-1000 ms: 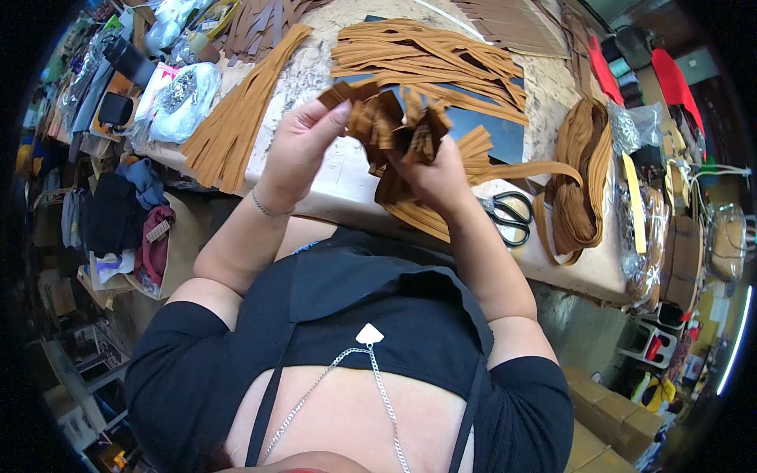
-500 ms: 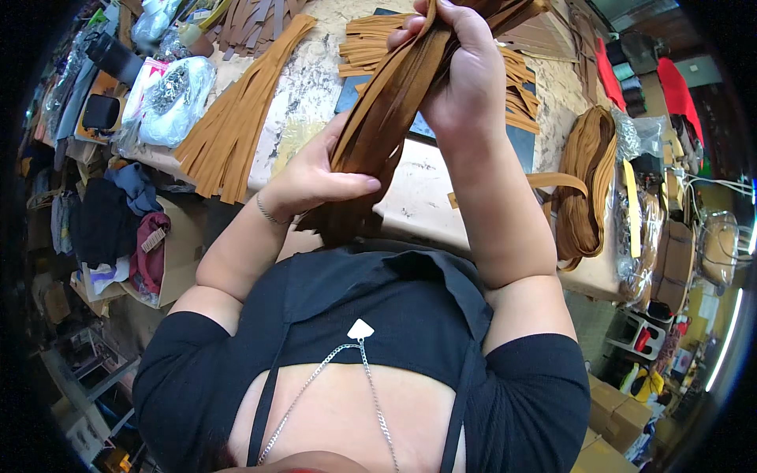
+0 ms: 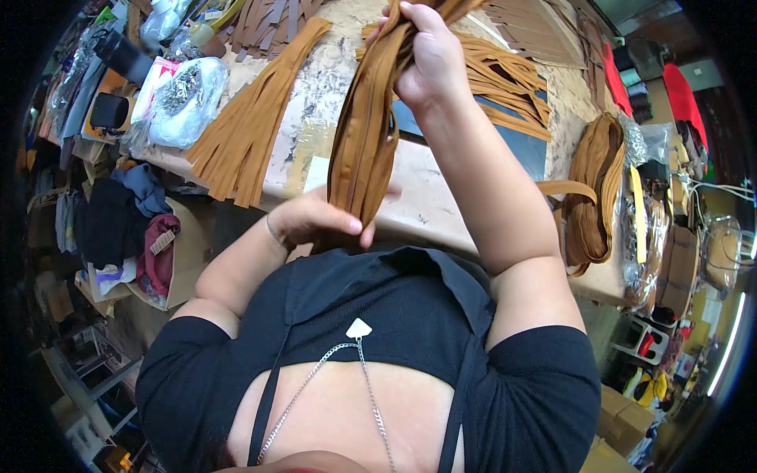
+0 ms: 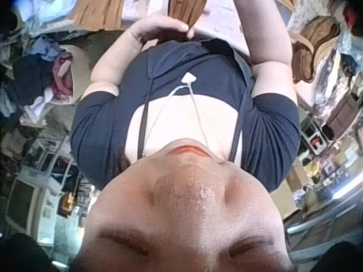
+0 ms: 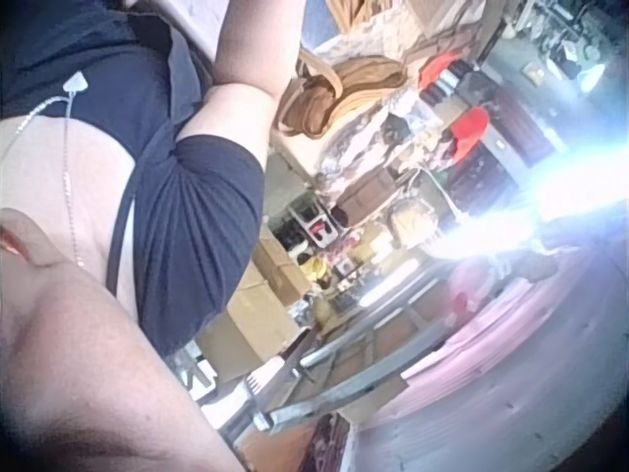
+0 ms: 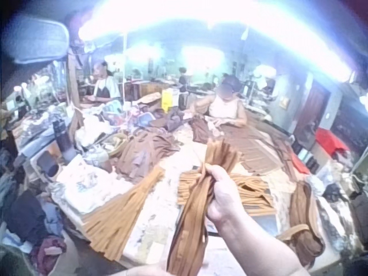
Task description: Cutting and sorting leather straps on a workshop workbench.
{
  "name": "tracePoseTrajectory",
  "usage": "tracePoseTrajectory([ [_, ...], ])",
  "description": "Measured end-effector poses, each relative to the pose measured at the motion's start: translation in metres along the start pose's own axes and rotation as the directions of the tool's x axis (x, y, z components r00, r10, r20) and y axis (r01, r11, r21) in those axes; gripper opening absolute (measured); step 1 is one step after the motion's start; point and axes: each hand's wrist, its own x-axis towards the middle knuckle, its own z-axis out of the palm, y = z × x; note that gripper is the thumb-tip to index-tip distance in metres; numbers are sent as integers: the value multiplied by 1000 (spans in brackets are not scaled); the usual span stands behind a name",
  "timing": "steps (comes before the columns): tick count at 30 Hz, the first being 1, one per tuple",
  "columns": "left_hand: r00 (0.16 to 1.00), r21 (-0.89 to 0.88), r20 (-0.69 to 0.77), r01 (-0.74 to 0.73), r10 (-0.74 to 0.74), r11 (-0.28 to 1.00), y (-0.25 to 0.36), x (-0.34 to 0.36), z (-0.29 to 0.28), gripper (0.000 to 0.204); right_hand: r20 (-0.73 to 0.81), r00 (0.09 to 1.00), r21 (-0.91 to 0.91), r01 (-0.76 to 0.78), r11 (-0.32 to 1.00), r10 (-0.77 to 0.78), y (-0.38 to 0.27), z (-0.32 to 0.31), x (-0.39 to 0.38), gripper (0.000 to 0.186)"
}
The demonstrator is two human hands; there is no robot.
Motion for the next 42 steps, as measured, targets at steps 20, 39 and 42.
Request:
tracePoseTrajectory([
  [20, 467, 538, -809, 832, 356, 133, 59, -124, -105, 100, 115, 986, -940, 148, 308, -121, -6, -79, 76, 51],
  [39, 364, 376, -343, 898, 866, -229, 56, 74, -191, 53, 537, 837, -752, 420, -508, -103, 5, -165, 7, 20],
  [42, 426, 341, -279, 882, 861, -326, 59, 78, -190, 52, 580, 801, -746, 450, -490, -148, 6, -172, 4, 20],
])
